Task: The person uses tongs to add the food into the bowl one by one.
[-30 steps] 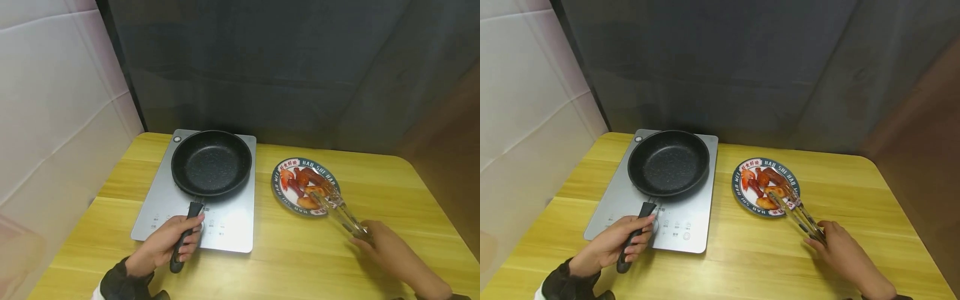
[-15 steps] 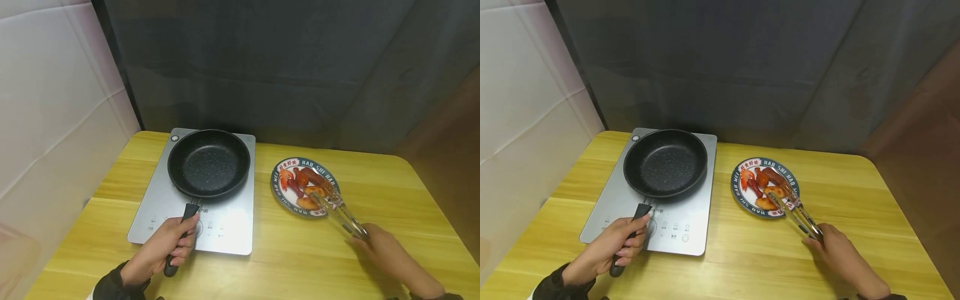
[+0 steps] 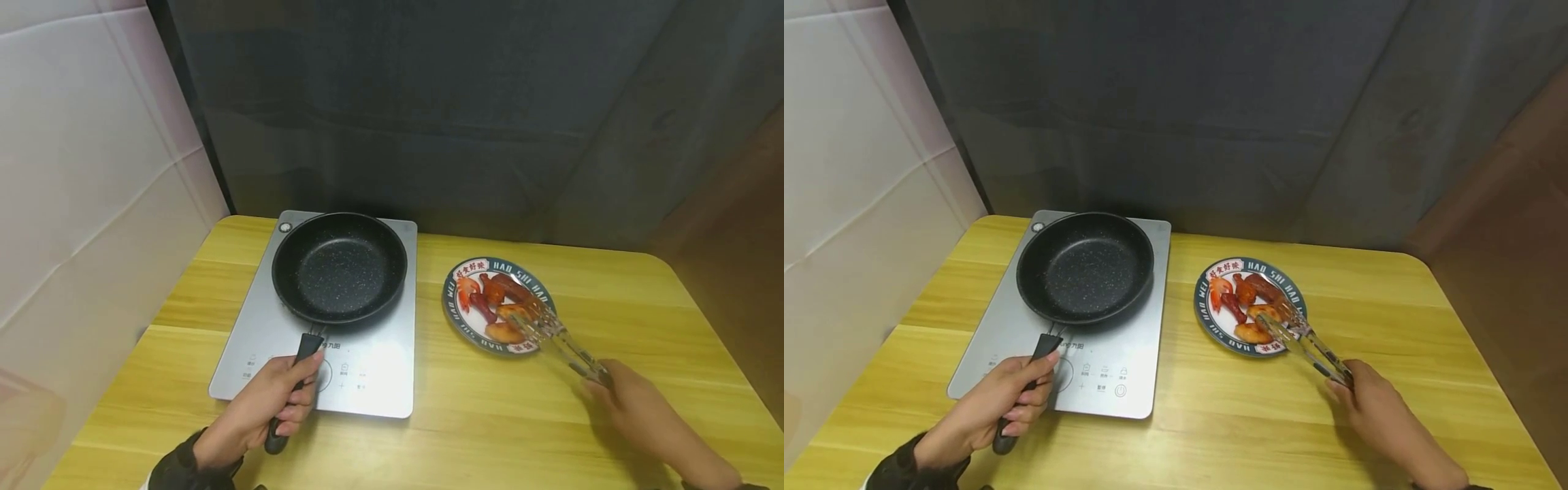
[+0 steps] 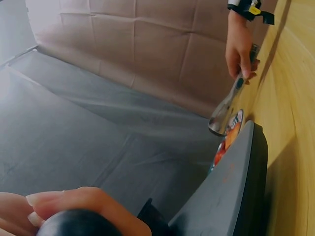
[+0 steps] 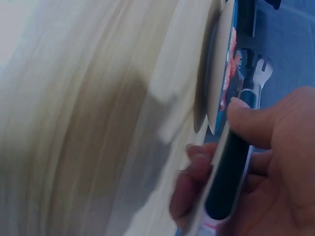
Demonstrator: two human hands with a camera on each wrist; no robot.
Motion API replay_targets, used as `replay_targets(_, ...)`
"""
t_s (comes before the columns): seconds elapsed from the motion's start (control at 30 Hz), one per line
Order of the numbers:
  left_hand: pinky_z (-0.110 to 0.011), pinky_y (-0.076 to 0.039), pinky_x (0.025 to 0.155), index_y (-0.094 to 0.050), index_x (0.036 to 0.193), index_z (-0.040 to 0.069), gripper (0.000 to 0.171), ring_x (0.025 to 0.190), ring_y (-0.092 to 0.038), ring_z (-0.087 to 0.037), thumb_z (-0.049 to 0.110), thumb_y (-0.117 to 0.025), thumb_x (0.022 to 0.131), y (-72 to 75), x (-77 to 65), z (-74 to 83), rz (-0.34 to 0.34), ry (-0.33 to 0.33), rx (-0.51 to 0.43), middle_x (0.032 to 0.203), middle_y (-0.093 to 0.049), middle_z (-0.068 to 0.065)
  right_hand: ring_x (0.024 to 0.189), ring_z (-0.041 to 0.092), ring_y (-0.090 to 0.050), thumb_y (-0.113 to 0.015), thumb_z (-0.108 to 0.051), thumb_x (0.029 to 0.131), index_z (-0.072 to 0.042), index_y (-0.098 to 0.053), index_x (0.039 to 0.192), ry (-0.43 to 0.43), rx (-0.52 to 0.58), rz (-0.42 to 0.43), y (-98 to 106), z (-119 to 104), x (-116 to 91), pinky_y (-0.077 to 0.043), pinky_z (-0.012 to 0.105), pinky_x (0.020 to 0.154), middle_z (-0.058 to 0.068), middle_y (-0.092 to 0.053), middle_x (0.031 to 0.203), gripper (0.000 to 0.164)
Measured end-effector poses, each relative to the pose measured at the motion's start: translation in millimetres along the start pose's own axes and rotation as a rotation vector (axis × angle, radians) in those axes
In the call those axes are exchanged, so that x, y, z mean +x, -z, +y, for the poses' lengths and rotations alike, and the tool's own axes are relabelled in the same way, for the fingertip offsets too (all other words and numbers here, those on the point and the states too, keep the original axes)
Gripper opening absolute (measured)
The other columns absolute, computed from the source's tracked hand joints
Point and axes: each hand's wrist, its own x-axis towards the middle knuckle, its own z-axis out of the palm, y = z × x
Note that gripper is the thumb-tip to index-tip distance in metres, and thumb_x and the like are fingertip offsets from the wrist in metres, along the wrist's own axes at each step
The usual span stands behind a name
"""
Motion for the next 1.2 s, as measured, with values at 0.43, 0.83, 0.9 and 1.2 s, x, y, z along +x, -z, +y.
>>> replay_targets(0.43, -0.016, -0.028, 0.034, -0.037, 0.073, 0.01, 0.043, 0.04, -0.029, -0.002, 0.042, -0.05, 0.099, 2.7, 1.4, 0.1, -0.007, -0.01, 0.037, 0.056, -0.03, 0.008, 0.057, 0.008, -0.039, -0.066, -0.035, 0.091, -0.011, -0.06, 0.106, 0.032, -0.179, -0.075, 39, -4, 12, -0.031, 0.027, 0.048, -0.007, -0.045, 0.069, 0.028)
replay_targets(0.83, -0.016, -0.028, 0.034, -0.036, 0.075, 0.01, 0.041, 0.04, -0.029, -0.001, 0.04, -0.049, 0.1, 4.3, 1.3, -1.7, -0.029, -0.008, 0.014, 0.056, -0.03, 0.008, 0.059, 0.009, -0.043, -0.07, -0.04, 0.086, -0.02, -0.063, 0.1, 0.13, -0.282, -0.052, 50, 0, 35, -0.035, 0.03, 0.048, -0.012, -0.051, 0.072, 0.025)
replay_targets(0.9, -0.016, -0.028, 0.034, -0.037, 0.075, 0.01, 0.041, 0.04, -0.029, -0.001, 0.04, -0.049, 0.1, 4.5, 1.2, -1.8, -0.028, -0.009, 0.013, 0.056, -0.03, 0.008, 0.058, 0.008, -0.042, -0.069, -0.042, 0.087, -0.02, -0.063, 0.101, 0.132, -0.282, -0.058, 50, 0, 38, -0.035, 0.029, 0.047, -0.013, -0.05, 0.071, 0.027)
replay_targets(1.2, -0.016, -0.028, 0.034, -0.036, 0.071, 0.01, 0.044, 0.039, -0.029, -0.002, 0.041, -0.049, 0.099, 3.4, 3.0, -1.8, -0.023, -0.014, 0.012, 0.055, -0.03, 0.007, 0.053, 0.003, -0.036, -0.068, -0.04, 0.088, -0.027, -0.059, 0.091, 0.148, -0.278, -0.073, 52, -8, 39, -0.028, 0.025, 0.045, -0.015, -0.038, 0.061, 0.017)
